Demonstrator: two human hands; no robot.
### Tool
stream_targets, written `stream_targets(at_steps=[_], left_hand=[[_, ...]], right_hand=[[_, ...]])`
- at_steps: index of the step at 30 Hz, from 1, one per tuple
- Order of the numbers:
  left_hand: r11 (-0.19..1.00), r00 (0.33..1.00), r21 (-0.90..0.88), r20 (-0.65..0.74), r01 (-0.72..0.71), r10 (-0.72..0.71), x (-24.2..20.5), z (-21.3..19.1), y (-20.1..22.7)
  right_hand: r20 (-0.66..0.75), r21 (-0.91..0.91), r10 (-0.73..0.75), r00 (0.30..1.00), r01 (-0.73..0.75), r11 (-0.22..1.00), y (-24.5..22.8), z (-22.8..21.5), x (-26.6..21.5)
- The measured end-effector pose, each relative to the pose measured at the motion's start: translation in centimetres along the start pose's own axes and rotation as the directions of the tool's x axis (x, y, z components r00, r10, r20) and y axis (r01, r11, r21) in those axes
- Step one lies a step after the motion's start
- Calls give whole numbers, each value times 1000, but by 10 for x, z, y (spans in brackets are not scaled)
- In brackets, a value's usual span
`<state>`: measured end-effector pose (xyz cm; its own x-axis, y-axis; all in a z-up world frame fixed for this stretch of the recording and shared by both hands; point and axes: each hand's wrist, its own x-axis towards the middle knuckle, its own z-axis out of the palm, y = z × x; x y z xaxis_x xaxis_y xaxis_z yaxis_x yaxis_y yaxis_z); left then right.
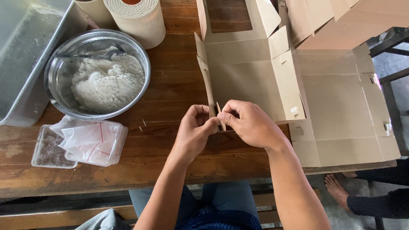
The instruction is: The person assembles a flat cardboard box with a clear window by folding and interlocking its tabs and flaps. They work on a wooden table, folding the sides and securing the corners to form a finished box.
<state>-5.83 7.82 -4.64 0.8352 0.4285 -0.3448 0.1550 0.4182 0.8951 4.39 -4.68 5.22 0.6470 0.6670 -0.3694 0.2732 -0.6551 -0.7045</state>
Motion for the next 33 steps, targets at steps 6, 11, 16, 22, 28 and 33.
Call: stream_targets(at_steps=[6, 11, 16, 22, 28, 33], left_hand=[[994, 999, 103, -29, -20, 23, -3, -3, 8], [996, 999, 92, -35, -17, 20, -5, -2, 9], [992, 999, 127, -33, -27, 32, -5, -3, 13], [989, 999, 141, 15, -49, 47, -12, -1, 27], [910, 999, 412, 39, -36, 22, -12, 1, 44], [798, 999, 603, 38, 5, -35, -11, 6, 57]], right_hand=[[47, 51, -24, 999, 22, 998, -4, -14, 4], [238, -155, 78, 968, -41, 987, 0, -26, 23], [320, -73, 83, 944, -62, 995, 16, -21, 40], [352, 17, 52, 935, -61, 998, 15, -19, 41], [393, 136, -47, 918, -7, 991, 28, -13, 47], [435, 171, -83, 896, 8, 985, 18, -17, 42]])
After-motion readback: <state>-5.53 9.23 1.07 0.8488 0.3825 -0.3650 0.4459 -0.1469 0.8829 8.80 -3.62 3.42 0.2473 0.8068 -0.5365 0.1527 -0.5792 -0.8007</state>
